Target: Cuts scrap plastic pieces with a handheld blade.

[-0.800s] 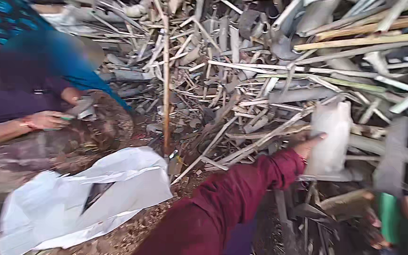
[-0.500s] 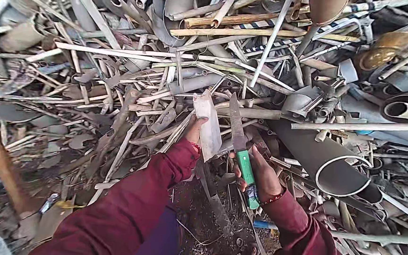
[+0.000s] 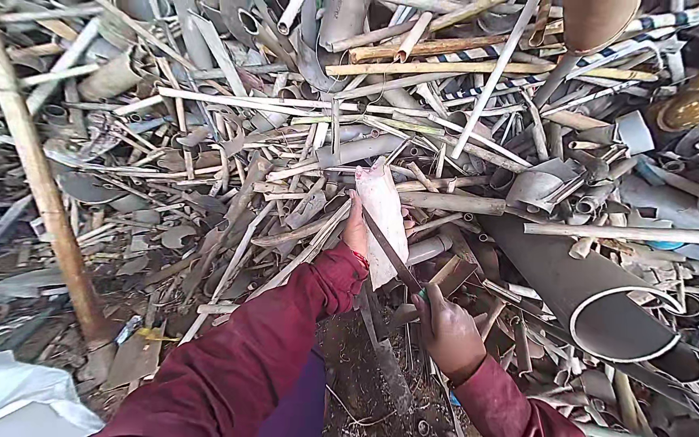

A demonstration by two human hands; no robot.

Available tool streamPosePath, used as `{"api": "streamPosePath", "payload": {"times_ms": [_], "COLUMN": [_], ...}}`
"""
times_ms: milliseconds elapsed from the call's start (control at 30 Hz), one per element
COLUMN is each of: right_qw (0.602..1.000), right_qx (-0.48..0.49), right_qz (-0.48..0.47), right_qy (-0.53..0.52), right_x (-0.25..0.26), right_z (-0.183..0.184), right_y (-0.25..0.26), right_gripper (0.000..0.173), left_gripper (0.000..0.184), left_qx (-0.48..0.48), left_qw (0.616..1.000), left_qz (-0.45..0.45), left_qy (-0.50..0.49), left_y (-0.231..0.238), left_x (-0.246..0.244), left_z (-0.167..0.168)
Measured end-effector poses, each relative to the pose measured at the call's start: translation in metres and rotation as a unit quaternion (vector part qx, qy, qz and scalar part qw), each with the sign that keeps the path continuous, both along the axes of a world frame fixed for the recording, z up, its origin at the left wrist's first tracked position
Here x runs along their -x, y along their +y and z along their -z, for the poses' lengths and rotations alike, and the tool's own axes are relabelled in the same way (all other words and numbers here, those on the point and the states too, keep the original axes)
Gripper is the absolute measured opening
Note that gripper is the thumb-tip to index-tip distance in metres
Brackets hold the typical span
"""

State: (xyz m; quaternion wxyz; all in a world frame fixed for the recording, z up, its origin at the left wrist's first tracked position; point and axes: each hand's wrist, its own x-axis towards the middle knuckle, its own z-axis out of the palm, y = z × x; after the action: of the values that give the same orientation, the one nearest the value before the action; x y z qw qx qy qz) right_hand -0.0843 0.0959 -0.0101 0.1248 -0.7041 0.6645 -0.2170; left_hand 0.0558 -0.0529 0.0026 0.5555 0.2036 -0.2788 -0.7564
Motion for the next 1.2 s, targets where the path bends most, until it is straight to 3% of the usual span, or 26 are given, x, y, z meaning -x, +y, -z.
{"api": "streamPosePath", "payload": {"times_ms": [67,233,367,500,567,633,700,800,900,967,1033,1100,1133,1200], "right_qw": [0.997,0.995,0.984,0.973,0.979,0.977,0.962,0.92,0.842,0.796,0.801,0.845,0.863,0.86], "right_qx": [0.066,0.094,0.153,0.209,0.151,0.031,0.054,0.07,-0.029,-0.046,0.015,0.113,0.174,0.303], "right_qz": [0.03,0.007,0.083,0.044,0.108,0.211,0.243,0.161,0.095,0.098,0.138,0.191,0.225,0.302], "right_qy": [0.022,0.037,0.05,0.083,0.082,-0.007,-0.115,-0.351,-0.53,-0.595,-0.583,-0.486,-0.417,-0.277], "right_x": [-0.004,-0.002,0.005,0.016,0.025,0.047,0.075,0.073,0.049,0.046,0.055,0.077,0.091,0.12], "right_z": [0.006,0.007,0.002,0.008,-0.005,-0.023,-0.017,-0.004,-0.007,-0.006,-0.009,-0.022,-0.029,-0.036], "right_y": [-0.002,-0.006,-0.011,-0.018,-0.022,-0.027,-0.031,-0.027,-0.017,-0.014,-0.007,0.01,0.028,0.086], "right_gripper": [0.04,0.038,0.037,0.035,0.038,0.041,0.036,0.035,0.029,0.023,0.026,0.032,0.035,0.042], "left_gripper": [0.096,0.096,0.096,0.084,0.073,0.052,0.047,0.05,0.053,0.058,0.065,0.061,0.051,0.052], "left_qx": [0.002,0.027,0.068,0.108,0.133,0.142,0.121,0.039,0.071,0.117,0.137,0.19,0.23,0.305], "left_qw": [0.999,0.996,0.99,0.976,0.957,0.942,0.948,0.959,0.946,0.93,0.919,0.871,0.811,0.616], "left_qz": [0.037,0.082,0.09,0.113,0.161,0.175,0.151,0.025,-0.015,-0.031,-0.005,0.095,0.14,0.212], "left_qy": [0.016,-0.016,-0.083,-0.153,-0.201,-0.25,-0.253,-0.281,-0.317,-0.348,-0.37,-0.442,-0.519,-0.695], "left_y": [0.002,0.012,0.015,0.015,0.015,0.019,0.025,0.042,0.059,0.065,0.054,0.033,0.024,0.009], "left_x": [-0.002,0.0,-0.004,-0.01,-0.016,-0.014,-0.005,0.018,0.041,0.059,0.08,0.099,0.107,0.121], "left_z": [0.001,-0.003,0.0,0.003,0.006,0.008,0.013,0.014,0.014,0.014,0.024,0.044,0.055,0.076]}}
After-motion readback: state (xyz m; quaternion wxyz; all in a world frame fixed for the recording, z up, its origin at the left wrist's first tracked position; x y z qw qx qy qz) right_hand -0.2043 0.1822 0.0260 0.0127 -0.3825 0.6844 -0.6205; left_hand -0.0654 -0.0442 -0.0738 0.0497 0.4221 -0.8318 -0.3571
